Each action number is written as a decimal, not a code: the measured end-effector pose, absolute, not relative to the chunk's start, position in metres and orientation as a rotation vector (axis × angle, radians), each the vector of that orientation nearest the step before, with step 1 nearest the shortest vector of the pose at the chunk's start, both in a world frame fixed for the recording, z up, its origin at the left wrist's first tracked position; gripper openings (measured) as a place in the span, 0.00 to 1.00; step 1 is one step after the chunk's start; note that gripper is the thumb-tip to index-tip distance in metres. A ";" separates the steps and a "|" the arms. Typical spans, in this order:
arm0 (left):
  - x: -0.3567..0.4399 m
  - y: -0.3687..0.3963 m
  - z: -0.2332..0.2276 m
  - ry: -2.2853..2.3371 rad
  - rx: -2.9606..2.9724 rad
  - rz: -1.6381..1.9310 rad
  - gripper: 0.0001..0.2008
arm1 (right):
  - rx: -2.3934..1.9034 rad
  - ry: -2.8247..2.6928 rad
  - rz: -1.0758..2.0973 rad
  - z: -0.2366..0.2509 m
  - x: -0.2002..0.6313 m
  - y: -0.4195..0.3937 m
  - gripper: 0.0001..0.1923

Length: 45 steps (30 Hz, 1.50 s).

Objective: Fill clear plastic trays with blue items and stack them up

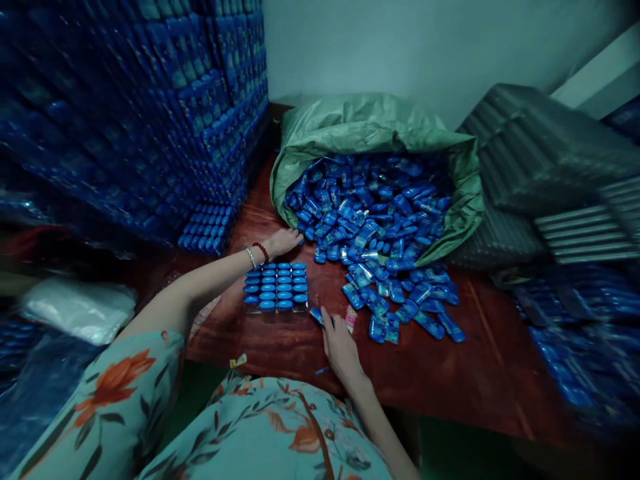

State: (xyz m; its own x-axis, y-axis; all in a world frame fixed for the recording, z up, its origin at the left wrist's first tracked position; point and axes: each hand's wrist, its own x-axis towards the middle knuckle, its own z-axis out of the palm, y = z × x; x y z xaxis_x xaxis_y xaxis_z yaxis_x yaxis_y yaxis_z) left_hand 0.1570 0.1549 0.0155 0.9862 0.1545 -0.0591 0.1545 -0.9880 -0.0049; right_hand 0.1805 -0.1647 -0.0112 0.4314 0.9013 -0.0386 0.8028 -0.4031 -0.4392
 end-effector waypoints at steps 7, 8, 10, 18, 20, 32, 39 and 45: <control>0.144 0.163 0.028 -0.370 -3.236 0.030 0.11 | -1.664 -0.706 1.167 -0.022 0.178 -0.166 0.18; 0.139 0.167 0.031 -0.413 -3.255 0.009 0.10 | -1.624 -0.658 1.207 -0.021 0.179 -0.164 0.19; 0.121 0.175 0.038 -0.490 -3.281 -0.034 0.11 | -1.586 -0.606 1.226 -0.021 0.181 -0.162 0.22; -0.024 0.145 0.058 -1.671 -3.392 -1.214 0.26 | -1.781 -0.790 0.835 -0.006 0.191 -0.165 0.17; -0.053 0.124 0.060 -1.988 -3.287 -1.330 0.27 | -1.825 -1.041 0.616 0.001 0.194 -0.157 0.13; -0.086 0.014 0.031 -2.008 -3.135 -1.465 0.16 | -1.969 -1.944 0.258 0.013 0.202 -0.123 0.17; -0.067 -0.001 0.004 -1.285 -3.282 -1.199 0.13 | -1.884 -1.924 0.315 0.020 0.199 -0.120 0.16; -0.064 0.018 0.008 -0.911 -3.418 -0.899 0.16 | -1.986 -2.151 0.343 0.041 0.201 -0.112 0.13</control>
